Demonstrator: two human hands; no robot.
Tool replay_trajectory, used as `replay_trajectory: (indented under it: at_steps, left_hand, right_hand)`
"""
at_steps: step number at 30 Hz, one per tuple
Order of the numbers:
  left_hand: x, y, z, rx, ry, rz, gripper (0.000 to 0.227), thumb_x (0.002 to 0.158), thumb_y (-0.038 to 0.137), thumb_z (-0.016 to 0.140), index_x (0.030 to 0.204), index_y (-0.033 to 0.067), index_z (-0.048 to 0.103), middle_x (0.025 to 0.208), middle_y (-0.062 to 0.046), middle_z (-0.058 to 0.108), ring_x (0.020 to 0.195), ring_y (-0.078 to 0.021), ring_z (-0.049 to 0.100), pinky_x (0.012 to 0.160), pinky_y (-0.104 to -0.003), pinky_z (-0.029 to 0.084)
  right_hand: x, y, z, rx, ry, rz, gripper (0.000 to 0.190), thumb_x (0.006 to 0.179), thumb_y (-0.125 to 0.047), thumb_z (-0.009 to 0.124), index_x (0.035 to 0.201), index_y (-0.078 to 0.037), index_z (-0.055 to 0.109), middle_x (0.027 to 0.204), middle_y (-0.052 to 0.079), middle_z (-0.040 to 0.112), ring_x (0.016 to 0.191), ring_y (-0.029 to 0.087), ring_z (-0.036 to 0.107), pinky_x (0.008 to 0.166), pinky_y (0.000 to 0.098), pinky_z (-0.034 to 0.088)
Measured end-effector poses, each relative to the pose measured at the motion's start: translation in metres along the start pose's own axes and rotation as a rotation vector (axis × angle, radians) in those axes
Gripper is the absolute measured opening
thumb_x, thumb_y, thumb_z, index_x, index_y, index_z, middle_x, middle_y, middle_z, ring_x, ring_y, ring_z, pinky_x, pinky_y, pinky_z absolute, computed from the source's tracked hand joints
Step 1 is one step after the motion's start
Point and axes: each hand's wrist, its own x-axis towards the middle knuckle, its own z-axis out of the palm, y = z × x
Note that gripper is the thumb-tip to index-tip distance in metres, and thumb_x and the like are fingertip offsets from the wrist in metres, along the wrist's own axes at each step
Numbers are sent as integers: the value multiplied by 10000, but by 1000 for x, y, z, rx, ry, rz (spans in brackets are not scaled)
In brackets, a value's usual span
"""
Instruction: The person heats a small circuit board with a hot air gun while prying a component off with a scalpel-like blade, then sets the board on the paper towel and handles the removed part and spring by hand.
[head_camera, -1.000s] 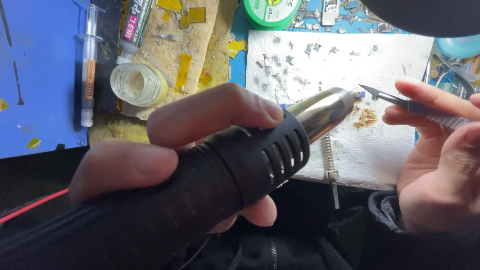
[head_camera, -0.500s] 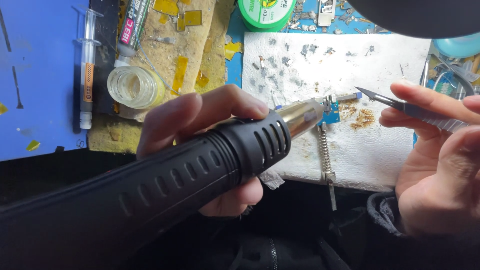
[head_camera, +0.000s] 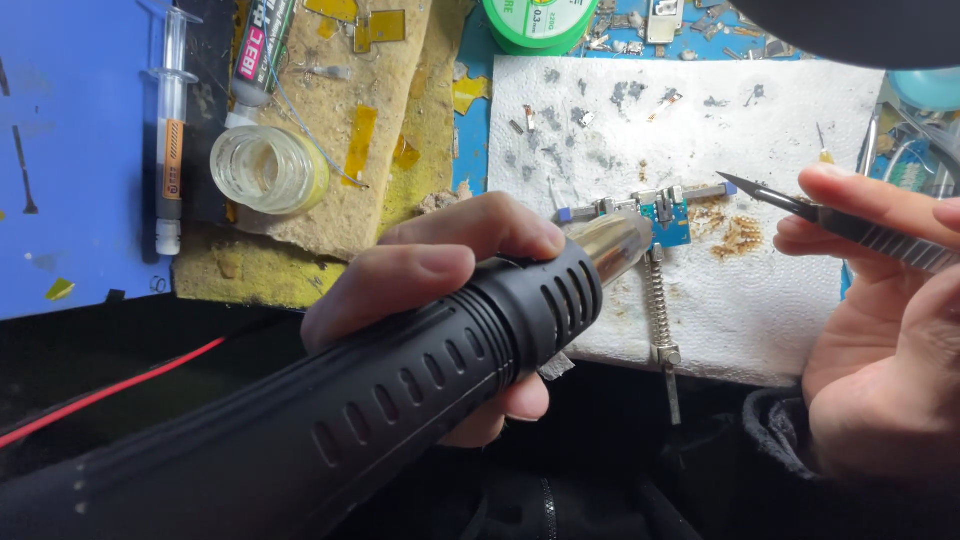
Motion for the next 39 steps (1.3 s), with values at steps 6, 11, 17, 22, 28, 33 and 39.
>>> replay_trajectory:
  at_steps: [6,11,17,22,28,33,39]
  left_hand:
    - [9,20,4,-872,201,-800,576,1076,412,486,1357,-89,456,926,-238,702,772,-255,757,553,-310,583]
    - [4,21,5,-862,246,-843,596,1082,425,476,1383,-90,469,918,-225,714,765,-238,751,595,-309,592]
    - [14,24,7,-721,221,-983,571,1062,417,498,1411,-36,502,879,-198,716,628,-164,705,477,-253,516]
    - [7,2,14,-364,206,-718,545,1069,367,538,1466,-4,495,954,-194,674,678,-162,698,503,-246,484]
    - [-6,-11,11,221,-46,204,703,1084,108,800,1613,320,387,1268,-211,605,910,-225,699,720,-259,515]
    - [-8,-7,4,124,-131,81,694,1111,20,774,1582,355,391,1300,-236,572,906,-192,715,679,-225,525]
    - [-4,-12,22,313,15,221,734,1022,108,844,1598,265,417,1288,-255,641,870,-198,693,680,-278,530]
  right_hand:
    - [-5,3,-3,5,-20,28,400,1299,-359,212,1401,-8,372,1334,315,594,976,346,646,980,357,562]
    - [-5,-1,0,-12,-27,19,396,1300,-349,204,1418,-9,369,1330,314,584,974,350,636,982,360,553]
    - [-8,6,-2,-28,-18,36,382,1304,-331,209,1421,-7,376,1328,318,588,1000,353,644,968,359,563]
    - [-11,9,-1,-11,-2,39,386,1300,-331,223,1407,-5,400,1336,324,590,988,356,645,942,360,564]
    - [-11,6,2,36,20,61,409,1295,-341,232,1385,-7,451,1344,320,606,942,344,654,915,355,569]
    - [-8,1,4,-60,46,88,453,1302,-344,206,1354,-15,514,1305,318,630,925,355,657,910,344,573]
    - [-1,-7,4,-88,-24,32,429,1292,-362,195,1415,-2,394,1312,330,598,936,367,645,944,361,565]
